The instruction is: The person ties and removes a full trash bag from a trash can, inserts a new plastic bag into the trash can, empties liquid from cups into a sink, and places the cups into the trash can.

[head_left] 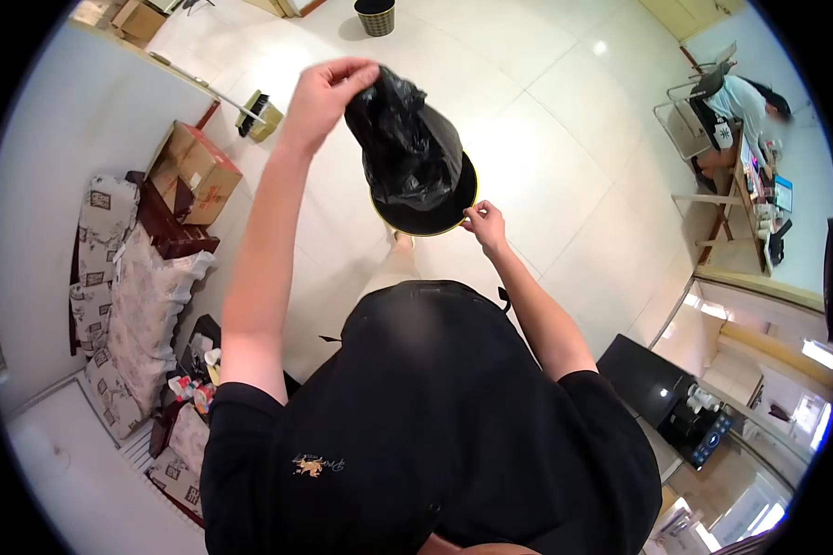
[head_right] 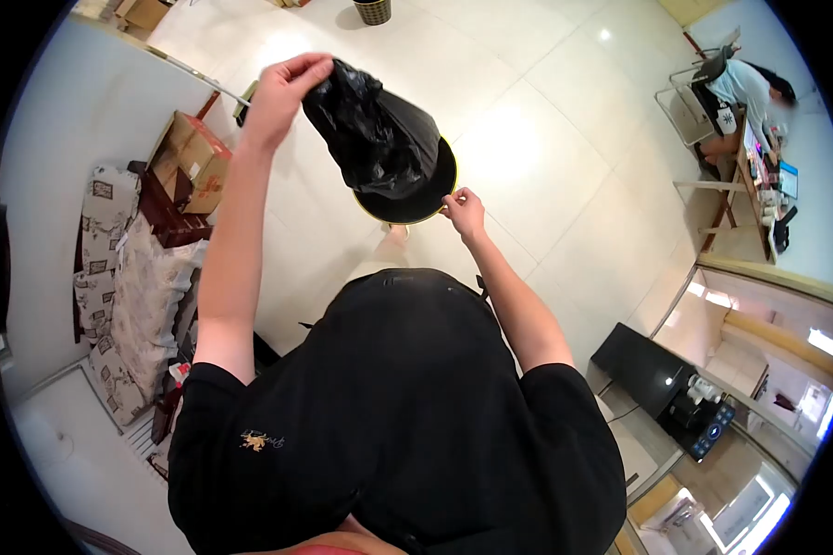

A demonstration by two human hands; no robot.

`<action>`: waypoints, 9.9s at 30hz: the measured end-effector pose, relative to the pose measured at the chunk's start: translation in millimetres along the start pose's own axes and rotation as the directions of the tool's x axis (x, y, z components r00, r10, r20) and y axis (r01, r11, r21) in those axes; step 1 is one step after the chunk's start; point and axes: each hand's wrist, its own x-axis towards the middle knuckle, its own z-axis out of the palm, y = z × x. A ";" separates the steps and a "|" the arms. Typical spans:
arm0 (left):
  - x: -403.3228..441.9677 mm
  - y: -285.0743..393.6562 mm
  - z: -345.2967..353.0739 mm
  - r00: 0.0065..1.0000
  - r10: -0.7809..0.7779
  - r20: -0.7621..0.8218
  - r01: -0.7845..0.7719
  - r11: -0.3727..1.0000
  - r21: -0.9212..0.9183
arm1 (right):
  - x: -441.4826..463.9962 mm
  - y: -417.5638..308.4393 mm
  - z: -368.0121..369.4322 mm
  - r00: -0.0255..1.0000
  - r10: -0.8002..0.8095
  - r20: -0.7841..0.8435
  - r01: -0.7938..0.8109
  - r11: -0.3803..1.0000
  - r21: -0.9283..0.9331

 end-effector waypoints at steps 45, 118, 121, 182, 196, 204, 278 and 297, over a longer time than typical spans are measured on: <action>904.7 -235.0 -222.3 0.941 -0.300 -0.154 0.322 0.937 0.139 | 899.2 -402.7 85.0 0.975 0.135 -0.178 -0.186 0.933 -0.308; 901.3 -789.0 30.9 0.728 -0.682 -0.061 0.661 0.677 0.324 | 1192.9 -76.2 148.7 0.914 0.406 0.025 -0.406 0.914 -0.002; 882.9 -781.5 19.4 0.737 -0.654 -0.171 0.675 0.695 0.249 | 1198.9 -64.2 141.7 0.914 0.404 0.039 -0.403 0.915 -0.036; 424.8 -40.0 1261.1 -0.273 -0.112 0.956 -0.199 0.978 0.057 | 18.0 -37.9 -717.7 -0.160 0.651 -0.742 0.578 0.671 0.464; 184.8 77.3 1714.4 -0.345 -0.109 0.932 -0.252 0.968 0.020 | -140.2 136.7 -1249.6 -0.121 0.610 -0.783 0.683 0.624 0.381; 102.3 53.6 1926.5 -0.231 -0.262 0.937 -0.162 0.960 0.228 | -264.5 173.0 -1595.2 -0.192 0.376 -0.906 0.676 0.720 0.156; -809.5 270.0 3467.9 0.747 0.069 0.661 -0.417 0.823 0.385 | -992.5 893.0 -3101.7 0.633 0.348 -0.691 0.209 0.783 0.586; -904.9 378.3 3377.4 0.337 0.222 0.915 -0.543 0.840 -0.004 | -810.3 820.8 -3195.3 0.633 -0.619 -0.465 0.185 0.704 -0.686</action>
